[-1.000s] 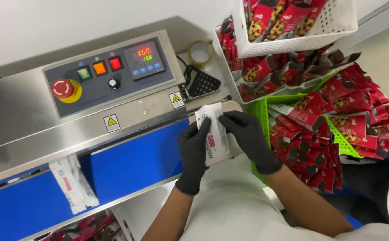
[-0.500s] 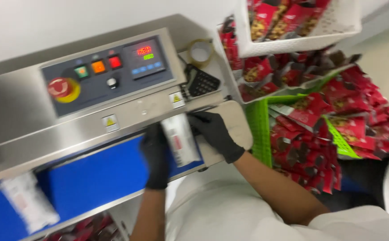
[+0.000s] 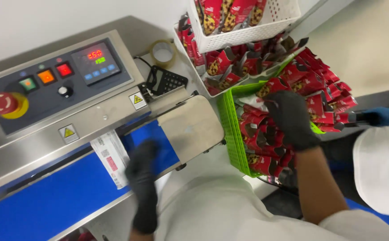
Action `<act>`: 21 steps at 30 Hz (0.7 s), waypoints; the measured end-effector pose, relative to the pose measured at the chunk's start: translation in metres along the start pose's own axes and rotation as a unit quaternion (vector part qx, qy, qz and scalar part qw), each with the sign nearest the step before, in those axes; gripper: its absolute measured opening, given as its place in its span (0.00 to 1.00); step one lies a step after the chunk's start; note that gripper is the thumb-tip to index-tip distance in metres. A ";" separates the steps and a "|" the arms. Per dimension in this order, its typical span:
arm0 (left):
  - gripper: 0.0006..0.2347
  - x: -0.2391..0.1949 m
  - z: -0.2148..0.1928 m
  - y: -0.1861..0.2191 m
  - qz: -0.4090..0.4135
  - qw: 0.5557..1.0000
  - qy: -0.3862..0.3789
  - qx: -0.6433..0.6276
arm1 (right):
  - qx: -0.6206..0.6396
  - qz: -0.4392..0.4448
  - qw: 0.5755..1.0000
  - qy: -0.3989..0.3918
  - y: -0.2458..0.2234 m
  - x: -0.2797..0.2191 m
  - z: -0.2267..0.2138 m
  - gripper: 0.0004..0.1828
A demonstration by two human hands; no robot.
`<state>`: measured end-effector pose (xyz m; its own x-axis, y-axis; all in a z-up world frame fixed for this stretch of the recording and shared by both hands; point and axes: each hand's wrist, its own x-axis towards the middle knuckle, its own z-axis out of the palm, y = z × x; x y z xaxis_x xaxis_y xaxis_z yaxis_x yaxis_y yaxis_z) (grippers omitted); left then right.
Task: The person repeatedly picks red snack packets from a green basket, places them into white sleeves on a conveyor belt, and then transfers the sleeved packets into a gray bin. The process is continuous and repetitive throughout the clip.
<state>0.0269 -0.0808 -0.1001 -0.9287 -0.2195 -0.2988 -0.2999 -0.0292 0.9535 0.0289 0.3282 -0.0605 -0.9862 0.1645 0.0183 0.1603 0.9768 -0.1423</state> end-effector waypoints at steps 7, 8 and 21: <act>0.42 -0.024 0.090 0.034 0.352 0.882 -0.269 0.159 | 0.137 -0.232 0.963 0.000 -0.130 -0.034 -0.098 0.07; 0.34 -0.021 0.091 0.023 0.301 0.896 -0.258 0.199 | 0.254 -0.171 0.952 0.006 -0.141 -0.036 -0.101 0.15; 0.10 0.001 0.062 0.136 -0.185 0.975 -0.052 -0.112 | 0.618 0.154 0.723 -0.266 -0.213 -0.038 -0.010 0.16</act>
<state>-0.0284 -0.0249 0.0266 -0.7860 -0.0539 -0.6159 -0.5748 -0.3031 0.7601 0.0326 0.1151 -0.0205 -0.8405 -0.0492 -0.5396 0.5409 -0.0190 -0.8408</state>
